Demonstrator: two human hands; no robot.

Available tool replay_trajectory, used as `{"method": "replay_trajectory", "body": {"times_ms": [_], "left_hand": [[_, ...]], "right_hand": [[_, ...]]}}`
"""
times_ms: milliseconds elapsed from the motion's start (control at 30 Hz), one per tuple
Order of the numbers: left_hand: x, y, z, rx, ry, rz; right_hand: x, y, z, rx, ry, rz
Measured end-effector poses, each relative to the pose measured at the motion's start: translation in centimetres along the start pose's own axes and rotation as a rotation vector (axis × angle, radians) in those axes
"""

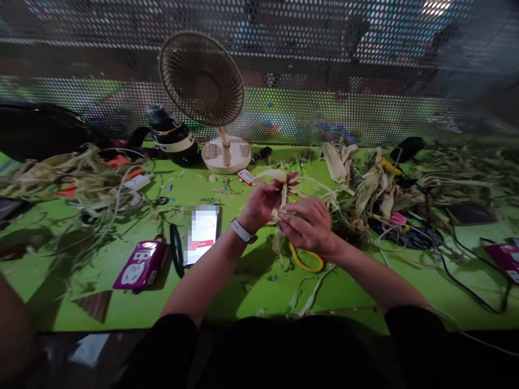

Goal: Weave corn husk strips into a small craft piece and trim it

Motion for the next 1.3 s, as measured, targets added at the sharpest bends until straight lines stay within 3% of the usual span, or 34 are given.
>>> {"method": "replay_trajectory", "body": {"times_ms": [267, 500, 667, 800, 867, 933, 1067, 1167, 1300], "left_hand": [[0.2, 0.7, 0.0, 0.059, -0.187, 0.121], [0.8, 1.8, 0.3, 0.063, -0.153, 0.090], [0.5, 1.5, 0.3, 0.075, -0.175, 0.109], [0.1, 1.0, 0.3, 0.082, -0.142, 0.068], [-0.1, 0.9, 0.2, 0.116, -0.116, 0.015], [-0.1, 0.9, 0.1, 0.168, -0.108, -0.023], [0.1, 1.0, 0.1, 0.209, -0.149, -0.025], [-0.1, 1.0, 0.2, 0.200, -0.181, -0.005], [-0.4, 0.6, 0.1, 0.193, -0.181, 0.031]], "right_hand": [[0.1, -0.1, -0.1, 0.089, 0.050, 0.009], [-0.1, 0.0, 0.3, 0.140, 0.096, 0.007], [0.4, 0.5, 0.3, 0.116, 0.159, -0.011], [0.8, 1.1, 0.7, 0.253, 0.187, -0.026], [0.9, 1.7, 1.5, 0.282, 0.046, 0.051], [0.9, 2.1, 2.5, 0.262, -0.222, 0.088], [0.6, 1.2, 3.5, 0.489, -0.687, -0.137], [0.5, 0.4, 3.0, 0.643, -0.793, -0.185], [0.5, 0.1, 2.3, 0.793, -0.751, -0.297]]}}
Point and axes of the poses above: each hand's wrist, its own x-axis towards the middle knuckle, its own y-axis out of the back of the hand, z = x × y, the point moved 2 cm from there along x, towards the middle knuckle, and after that the axes turned 13 degrees about y, right-handed, at the moved point
